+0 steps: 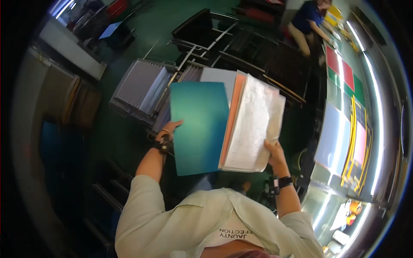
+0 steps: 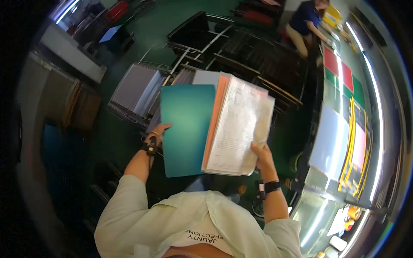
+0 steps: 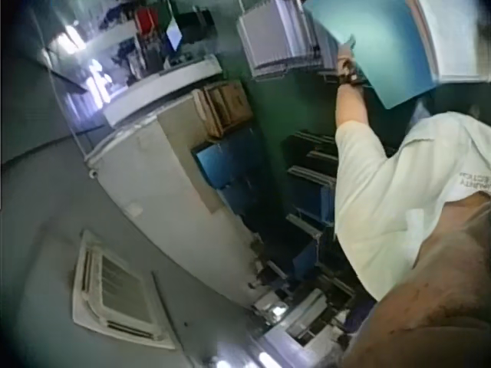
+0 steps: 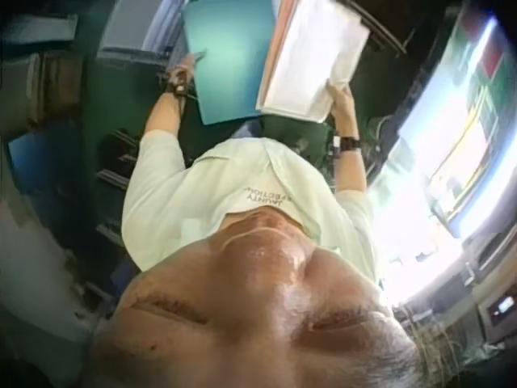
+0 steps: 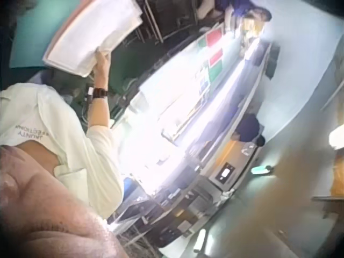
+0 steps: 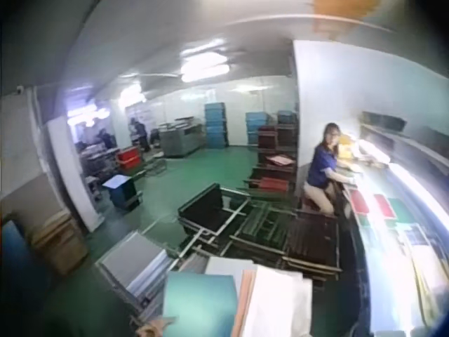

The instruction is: Transferring thin rectangular panels from vertical storage racks to a lighted workstation table for visual inspection and then placing them into another rack.

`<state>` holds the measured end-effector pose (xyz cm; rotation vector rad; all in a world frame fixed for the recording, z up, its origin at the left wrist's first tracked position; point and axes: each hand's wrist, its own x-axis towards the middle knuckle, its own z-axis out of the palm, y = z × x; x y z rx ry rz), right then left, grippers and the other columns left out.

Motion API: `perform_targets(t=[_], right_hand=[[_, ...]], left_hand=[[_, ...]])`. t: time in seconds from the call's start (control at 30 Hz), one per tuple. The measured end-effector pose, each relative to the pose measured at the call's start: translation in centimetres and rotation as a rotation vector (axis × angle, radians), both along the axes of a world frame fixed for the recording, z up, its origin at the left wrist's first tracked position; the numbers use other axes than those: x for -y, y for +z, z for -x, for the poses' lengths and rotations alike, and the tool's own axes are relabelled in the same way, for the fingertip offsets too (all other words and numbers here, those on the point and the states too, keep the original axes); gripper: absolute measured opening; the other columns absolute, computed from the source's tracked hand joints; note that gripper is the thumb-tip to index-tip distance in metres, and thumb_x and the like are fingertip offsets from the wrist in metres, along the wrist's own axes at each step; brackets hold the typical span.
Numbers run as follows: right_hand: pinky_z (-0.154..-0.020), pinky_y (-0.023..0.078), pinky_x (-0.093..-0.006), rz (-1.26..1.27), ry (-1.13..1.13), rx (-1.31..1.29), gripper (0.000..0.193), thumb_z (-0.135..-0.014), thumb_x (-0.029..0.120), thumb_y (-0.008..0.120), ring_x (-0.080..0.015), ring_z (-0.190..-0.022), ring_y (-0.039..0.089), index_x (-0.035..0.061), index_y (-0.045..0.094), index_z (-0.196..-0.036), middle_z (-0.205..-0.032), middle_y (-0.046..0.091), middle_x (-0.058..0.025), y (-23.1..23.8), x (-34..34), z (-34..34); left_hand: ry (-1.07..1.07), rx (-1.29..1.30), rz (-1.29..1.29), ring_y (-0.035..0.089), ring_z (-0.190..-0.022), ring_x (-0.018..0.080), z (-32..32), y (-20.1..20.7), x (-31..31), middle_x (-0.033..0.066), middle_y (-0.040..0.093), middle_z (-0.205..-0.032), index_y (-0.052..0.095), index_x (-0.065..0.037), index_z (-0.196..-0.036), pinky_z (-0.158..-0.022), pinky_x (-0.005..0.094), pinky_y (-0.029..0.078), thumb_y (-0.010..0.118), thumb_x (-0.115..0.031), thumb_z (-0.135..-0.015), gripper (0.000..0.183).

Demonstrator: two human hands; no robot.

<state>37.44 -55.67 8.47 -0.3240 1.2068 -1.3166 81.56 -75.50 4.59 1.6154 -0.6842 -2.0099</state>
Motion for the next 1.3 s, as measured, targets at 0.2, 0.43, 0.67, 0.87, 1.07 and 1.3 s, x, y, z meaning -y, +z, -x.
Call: perform_targets(t=[0.2,0.43,0.67,0.87,1.07,1.3], right_hand=[[-0.083,0.051,-0.0360,-0.062,0.060,-0.245,0.037,-0.084,0.009,0.067,-0.0234,-0.093,0.063,-0.0029,0.056,-0.117,-0.111,0.064,-0.0130,-8.9,7.7,-9.1],[-0.084,0.052,-0.0360,-0.234,0.242,-0.645,0.042,-0.080,0.008,0.070,-0.0244,-0.095,0.064,-0.0056,0.054,-0.117,-0.110,0.064,-0.0171,-15.4,9.3,-9.4],[-0.091,0.051,-0.0404,-0.340,0.222,-0.002,0.058,-0.077,0.013,0.076,-0.0298,-0.104,0.062,-0.0069,0.049,-0.125,-0.119,0.060,-0.0197,-16.2,12.3,-8.5],[-0.092,0.051,-0.0412,-0.337,0.316,0.207,0.055,-0.080,0.008,0.074,-0.0316,-0.106,0.062,-0.0069,0.049,-0.126,-0.121,0.060,-0.0211,-16.3,15.1,-8.6],[-0.090,0.051,-0.0393,-0.284,0.281,0.116,0.047,-0.082,0.005,0.070,-0.0284,-0.103,0.063,-0.0075,0.052,-0.124,-0.119,0.061,-0.0186,-13.3,14.0,-8.4],[-0.097,0.046,-0.0394,-0.188,0.400,-0.040,0.056,-0.081,0.014,0.068,-0.0265,-0.114,0.056,-0.0064,0.047,-0.129,-0.126,0.056,-0.0156,-4.9,10.7,-7.0]], left_hand=[[-0.305,0.067,0.030,0.066,-0.089,0.0250,2.4,-7.5,6.3,0.0165,0.066,-0.106,0.059,0.007,-0.115,-0.073,0.0360,0.055,0.071,-0.033,-0.087,0.050],[-0.331,0.561,0.238,0.064,-0.092,0.0292,3.9,-10.5,8.2,0.0177,0.064,-0.108,0.058,0.003,-0.114,-0.075,0.0374,0.053,0.075,-0.058,-0.072,0.076],[-0.585,1.272,0.590,0.066,-0.091,0.0322,6.2,-9.5,8.0,0.0163,0.068,-0.099,0.059,-0.005,-0.108,-0.079,0.0424,0.053,0.066,-0.062,-0.077,0.064],[-0.549,1.243,0.418,0.065,-0.087,0.0352,6.7,-9.2,8.5,0.0172,0.067,-0.093,0.060,-0.004,-0.100,-0.070,0.0465,0.050,0.066,-0.059,-0.078,0.060],[-0.451,1.102,0.521,0.056,-0.065,0.0270,5.3,-9.5,7.8,0.0116,0.060,-0.073,0.056,-0.006,-0.086,-0.061,0.0380,0.046,0.071,-0.054,-0.078,0.051],[-0.455,0.218,0.183,0.042,-0.129,0.0327,2.6,-3.8,1.2,0.0233,0.042,-0.142,0.041,0.005,-0.139,-0.105,0.0417,0.036,0.055,-0.077,-0.076,0.104]])
